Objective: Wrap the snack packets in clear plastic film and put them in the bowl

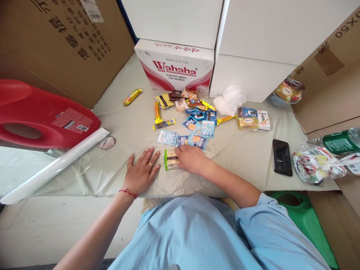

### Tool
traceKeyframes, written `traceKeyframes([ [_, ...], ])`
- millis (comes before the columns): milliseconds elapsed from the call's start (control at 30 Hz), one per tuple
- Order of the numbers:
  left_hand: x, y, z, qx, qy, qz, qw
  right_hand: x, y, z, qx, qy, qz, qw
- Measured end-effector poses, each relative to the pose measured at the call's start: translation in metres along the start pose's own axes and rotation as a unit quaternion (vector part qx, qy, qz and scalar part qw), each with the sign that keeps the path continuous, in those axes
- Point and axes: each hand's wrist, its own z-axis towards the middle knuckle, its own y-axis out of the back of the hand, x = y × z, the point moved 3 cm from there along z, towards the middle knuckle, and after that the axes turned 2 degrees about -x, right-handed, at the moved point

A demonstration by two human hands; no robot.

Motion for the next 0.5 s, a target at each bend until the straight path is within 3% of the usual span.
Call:
traceKeyframes([
  [367,0.002,-0.002,0.001,0.005,-0.003,0.003,1.000,0.003,-0.003,-0.001,0.005,0.014,-0.006,1.000],
  [500,0.010,0.001,-0.005,-0.041,-0.013,-0.035,0.998,-0.011,-0.002,-0.018,-0.031,0.023,0.055,0.998],
])
